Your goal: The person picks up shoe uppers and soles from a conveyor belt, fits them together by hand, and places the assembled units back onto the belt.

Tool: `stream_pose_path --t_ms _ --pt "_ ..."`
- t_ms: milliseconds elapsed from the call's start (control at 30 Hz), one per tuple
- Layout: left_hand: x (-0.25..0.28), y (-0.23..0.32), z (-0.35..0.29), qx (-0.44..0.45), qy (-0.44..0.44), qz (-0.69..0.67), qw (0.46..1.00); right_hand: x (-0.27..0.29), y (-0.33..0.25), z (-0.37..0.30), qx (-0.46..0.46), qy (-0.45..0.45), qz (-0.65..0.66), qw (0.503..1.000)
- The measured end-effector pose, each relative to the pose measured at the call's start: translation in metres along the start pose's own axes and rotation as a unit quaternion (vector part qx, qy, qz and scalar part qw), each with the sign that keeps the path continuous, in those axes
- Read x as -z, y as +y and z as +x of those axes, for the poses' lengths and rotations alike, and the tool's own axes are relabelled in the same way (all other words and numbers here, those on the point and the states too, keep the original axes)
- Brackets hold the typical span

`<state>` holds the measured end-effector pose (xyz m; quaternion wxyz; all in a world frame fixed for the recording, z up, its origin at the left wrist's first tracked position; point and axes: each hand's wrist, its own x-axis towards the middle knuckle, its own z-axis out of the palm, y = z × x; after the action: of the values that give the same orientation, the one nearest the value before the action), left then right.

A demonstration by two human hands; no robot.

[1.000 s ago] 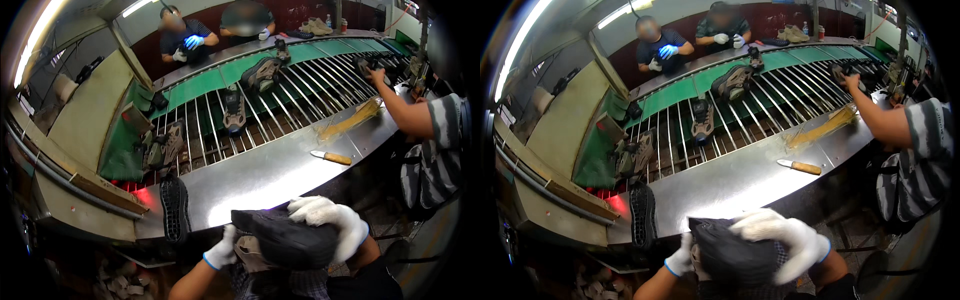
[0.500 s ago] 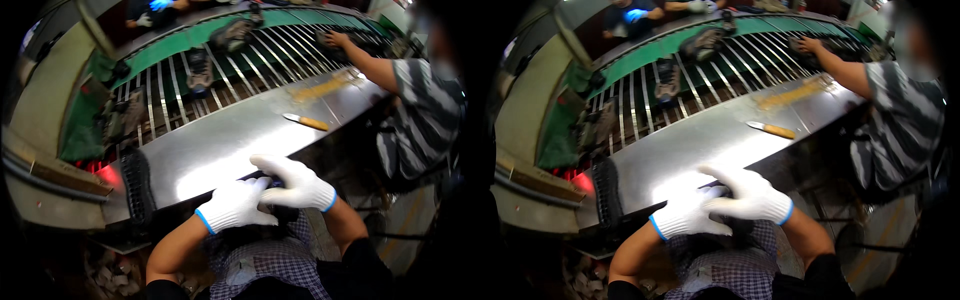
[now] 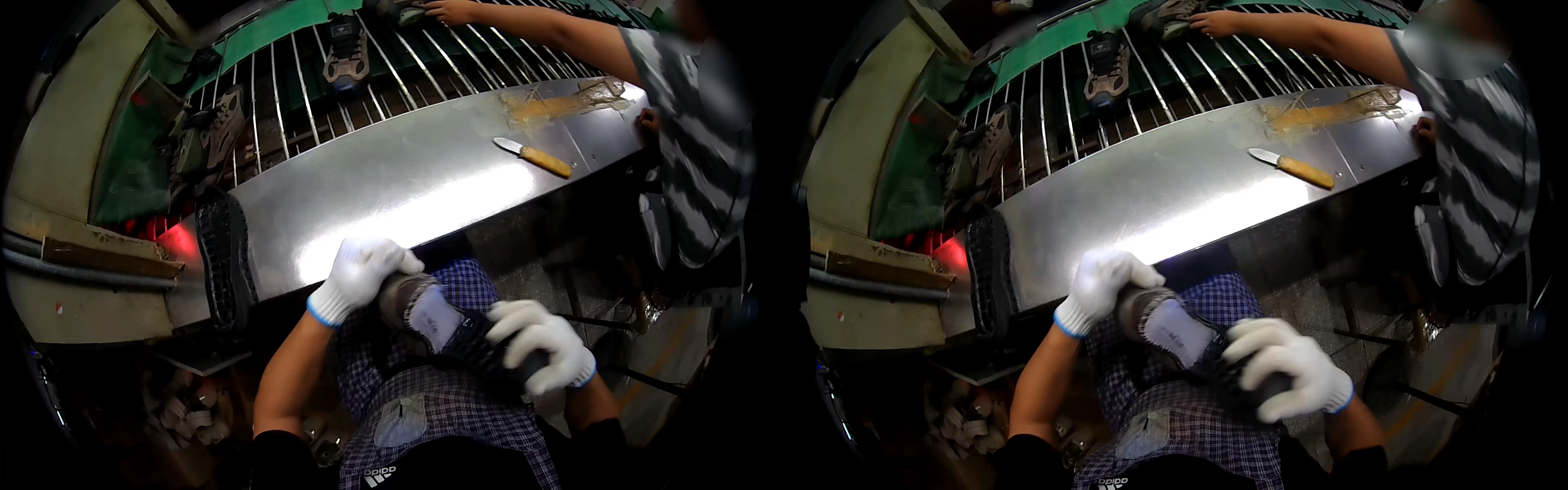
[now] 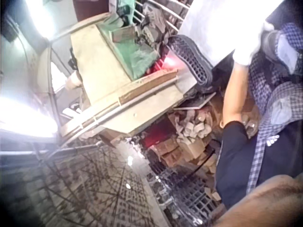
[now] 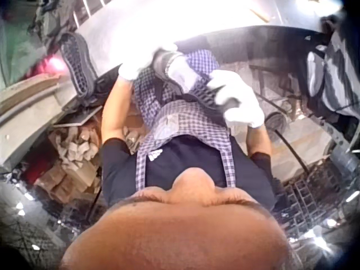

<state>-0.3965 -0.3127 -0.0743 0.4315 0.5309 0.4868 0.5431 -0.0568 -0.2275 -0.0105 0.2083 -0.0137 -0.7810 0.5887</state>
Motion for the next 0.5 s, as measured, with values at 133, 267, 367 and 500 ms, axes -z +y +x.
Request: stream_pose_path --t_ms 133,267,367,500 --pt "-0.048 -0.007 0.039 -0.03 0.184 -0.044 0.982 -0.016 0.014 0.036 -0.111 0.009 -0.098 0.989" --pt "-0.068 0.051 -0.033 -0.235 0.131 0.243 0.932 -0.012 0.028 0.01 -0.094 0.076 -0.092 0.988" --pt "-0.116 0.048 -0.086 -0.079 0.162 0.19 0.965 -0.014 0.032 0.015 -0.071 0.056 -0.063 0.994" --pt "-0.137 0.033 -0.084 -0.023 0.22 0.203 0.954 -0.01 0.037 0.012 -0.101 0.065 -0.021 0.992"
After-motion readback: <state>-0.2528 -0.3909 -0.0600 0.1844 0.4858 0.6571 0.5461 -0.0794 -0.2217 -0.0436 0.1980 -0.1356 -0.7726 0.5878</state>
